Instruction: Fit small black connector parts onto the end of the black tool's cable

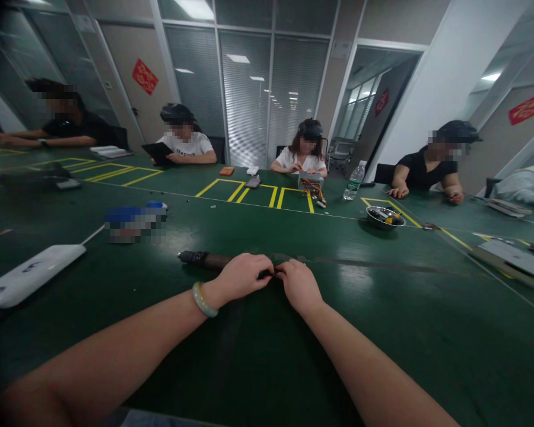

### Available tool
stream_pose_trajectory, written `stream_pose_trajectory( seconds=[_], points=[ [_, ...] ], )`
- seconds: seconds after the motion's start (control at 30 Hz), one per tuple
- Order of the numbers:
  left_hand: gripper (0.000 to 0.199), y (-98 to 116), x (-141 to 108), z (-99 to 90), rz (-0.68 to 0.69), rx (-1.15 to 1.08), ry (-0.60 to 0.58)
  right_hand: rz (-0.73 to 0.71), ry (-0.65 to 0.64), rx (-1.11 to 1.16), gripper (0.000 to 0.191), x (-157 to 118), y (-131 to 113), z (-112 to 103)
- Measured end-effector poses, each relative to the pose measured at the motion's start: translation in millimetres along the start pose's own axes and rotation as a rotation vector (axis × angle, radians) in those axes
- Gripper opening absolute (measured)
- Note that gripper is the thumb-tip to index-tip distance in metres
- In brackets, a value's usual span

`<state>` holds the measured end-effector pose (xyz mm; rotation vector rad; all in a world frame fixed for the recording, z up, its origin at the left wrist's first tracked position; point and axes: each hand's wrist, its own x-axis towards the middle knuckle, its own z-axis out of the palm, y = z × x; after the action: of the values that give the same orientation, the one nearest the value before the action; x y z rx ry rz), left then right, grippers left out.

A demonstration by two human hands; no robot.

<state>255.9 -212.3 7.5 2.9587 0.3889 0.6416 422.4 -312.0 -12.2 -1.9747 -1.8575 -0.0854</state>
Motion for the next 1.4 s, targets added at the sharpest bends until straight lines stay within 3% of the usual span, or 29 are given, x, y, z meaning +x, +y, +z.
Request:
stream_pose_trajectory(
  seconds=[0.73, 0.97, 1.17, 1.3, 1.4],
  points=[
    [0.011, 0, -1, 0.9, 0.005, 0.011, -0.011, -0.220, -0.081, -0.350, 0.026, -2, -5, -3],
    [0.016, 14, -3, -14.4, 0.013, -0.010, 0.114, -0.196, -0.125, -0.396, 0.022, 1, -13, -6],
    [0.015, 14, -16, -19.6, 0.355, -0.183, -0.176, -0.175, -0.128, -0.381, 0.019, 1, -17, -9],
    [0.015, 7, -19, -22.6, 0.354, -0.229, -0.239, -0.184, -0.115, -0.409, 0.024, 1, -7, -12],
    [0.016, 5, -20, -26.0, 0.351, -0.241, -0.249, -0.146, -0.114, -0.425, 0.025, -8, 23, -23]
  ],
)
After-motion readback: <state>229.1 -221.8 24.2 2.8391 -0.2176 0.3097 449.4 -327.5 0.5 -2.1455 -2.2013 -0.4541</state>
